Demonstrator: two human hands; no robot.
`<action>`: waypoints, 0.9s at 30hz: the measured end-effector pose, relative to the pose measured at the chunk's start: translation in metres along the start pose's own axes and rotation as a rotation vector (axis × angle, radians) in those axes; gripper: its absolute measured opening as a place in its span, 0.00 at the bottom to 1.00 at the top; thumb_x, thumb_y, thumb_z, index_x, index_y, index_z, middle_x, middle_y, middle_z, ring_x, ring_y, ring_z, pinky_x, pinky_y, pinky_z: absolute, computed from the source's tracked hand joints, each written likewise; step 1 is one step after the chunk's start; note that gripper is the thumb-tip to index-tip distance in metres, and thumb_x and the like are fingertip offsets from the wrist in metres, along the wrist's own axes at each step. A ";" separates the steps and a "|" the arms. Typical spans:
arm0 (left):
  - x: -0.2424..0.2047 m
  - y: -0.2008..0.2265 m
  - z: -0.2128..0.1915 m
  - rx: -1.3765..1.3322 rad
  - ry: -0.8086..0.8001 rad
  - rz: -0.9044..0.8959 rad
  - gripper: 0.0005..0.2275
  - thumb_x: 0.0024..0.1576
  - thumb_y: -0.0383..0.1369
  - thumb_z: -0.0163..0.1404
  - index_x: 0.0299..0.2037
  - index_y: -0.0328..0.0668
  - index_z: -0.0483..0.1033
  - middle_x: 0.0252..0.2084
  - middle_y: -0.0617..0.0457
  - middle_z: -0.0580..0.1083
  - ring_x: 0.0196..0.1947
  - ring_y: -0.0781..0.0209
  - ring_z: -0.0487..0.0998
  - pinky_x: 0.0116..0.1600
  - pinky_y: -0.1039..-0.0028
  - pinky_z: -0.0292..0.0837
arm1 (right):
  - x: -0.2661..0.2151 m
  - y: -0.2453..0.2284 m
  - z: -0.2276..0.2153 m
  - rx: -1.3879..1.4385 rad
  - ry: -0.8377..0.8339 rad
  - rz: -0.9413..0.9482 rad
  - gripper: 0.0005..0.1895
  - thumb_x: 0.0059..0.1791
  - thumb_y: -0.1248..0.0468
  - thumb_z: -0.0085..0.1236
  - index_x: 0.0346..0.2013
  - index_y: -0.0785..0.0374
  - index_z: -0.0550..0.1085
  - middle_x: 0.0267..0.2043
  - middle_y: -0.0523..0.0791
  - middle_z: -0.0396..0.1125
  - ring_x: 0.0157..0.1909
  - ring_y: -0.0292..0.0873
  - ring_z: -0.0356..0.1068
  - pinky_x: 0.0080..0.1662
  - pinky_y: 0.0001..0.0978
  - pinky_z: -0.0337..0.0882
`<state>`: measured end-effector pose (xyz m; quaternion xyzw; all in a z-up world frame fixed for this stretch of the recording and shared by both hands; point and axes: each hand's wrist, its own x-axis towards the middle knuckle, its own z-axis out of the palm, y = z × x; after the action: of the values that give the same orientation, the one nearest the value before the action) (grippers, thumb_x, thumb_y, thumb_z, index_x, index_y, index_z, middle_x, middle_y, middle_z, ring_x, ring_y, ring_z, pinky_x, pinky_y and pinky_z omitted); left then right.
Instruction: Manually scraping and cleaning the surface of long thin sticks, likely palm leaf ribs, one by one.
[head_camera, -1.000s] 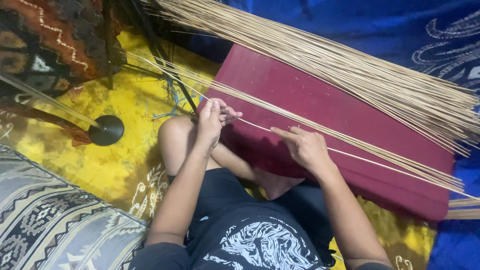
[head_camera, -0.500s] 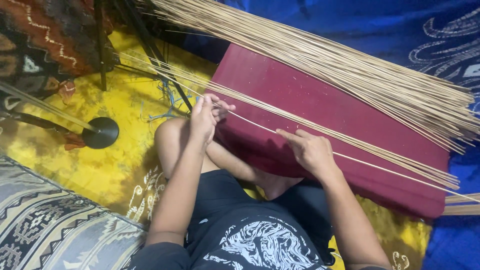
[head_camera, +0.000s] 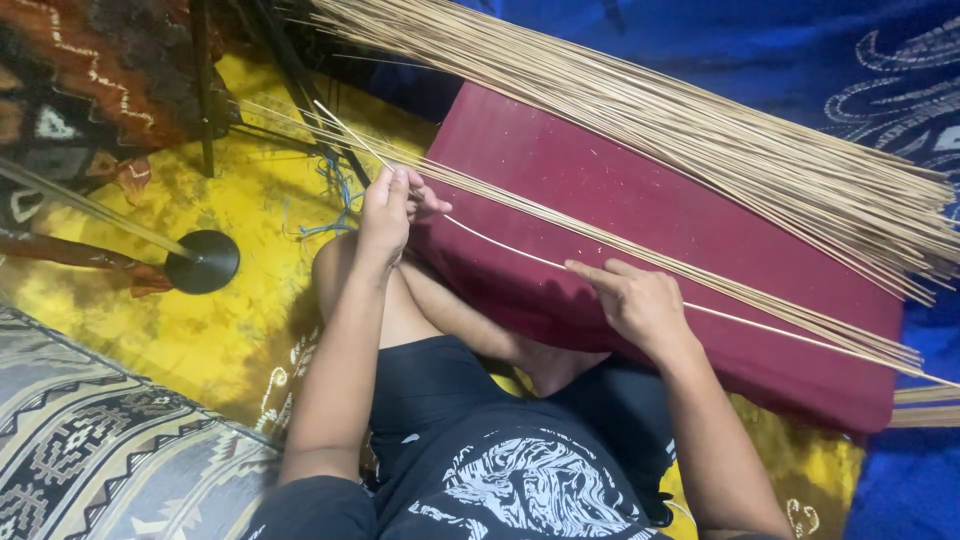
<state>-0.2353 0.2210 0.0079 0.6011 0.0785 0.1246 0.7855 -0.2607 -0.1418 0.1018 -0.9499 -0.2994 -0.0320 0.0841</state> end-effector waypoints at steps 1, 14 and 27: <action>0.000 0.000 0.000 0.000 0.001 -0.001 0.14 0.71 0.42 0.31 0.44 0.43 0.67 0.28 0.43 0.78 0.35 0.49 0.86 0.42 0.65 0.83 | 0.000 0.001 0.001 0.000 -0.001 0.000 0.20 0.53 0.57 0.49 0.52 0.23 0.78 0.27 0.38 0.66 0.31 0.51 0.74 0.34 0.45 0.76; -0.015 -0.014 0.025 -0.150 0.027 -0.123 0.13 0.71 0.38 0.26 0.46 0.44 0.63 0.31 0.43 0.78 0.38 0.48 0.86 0.40 0.68 0.85 | 0.047 -0.048 0.005 0.079 -0.063 -0.084 0.21 0.56 0.57 0.46 0.61 0.28 0.73 0.30 0.39 0.68 0.33 0.55 0.76 0.37 0.52 0.78; -0.007 -0.022 0.008 -0.157 -0.016 -0.080 0.13 0.71 0.41 0.28 0.46 0.45 0.63 0.31 0.42 0.78 0.37 0.48 0.86 0.41 0.67 0.86 | 0.075 -0.073 0.019 0.213 -0.075 -0.102 0.21 0.55 0.59 0.46 0.60 0.35 0.75 0.31 0.42 0.70 0.34 0.57 0.76 0.37 0.54 0.77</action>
<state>-0.2380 0.2063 -0.0112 0.5350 0.0861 0.0944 0.8351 -0.2406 -0.0371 0.1017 -0.9196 -0.3520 0.0311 0.1716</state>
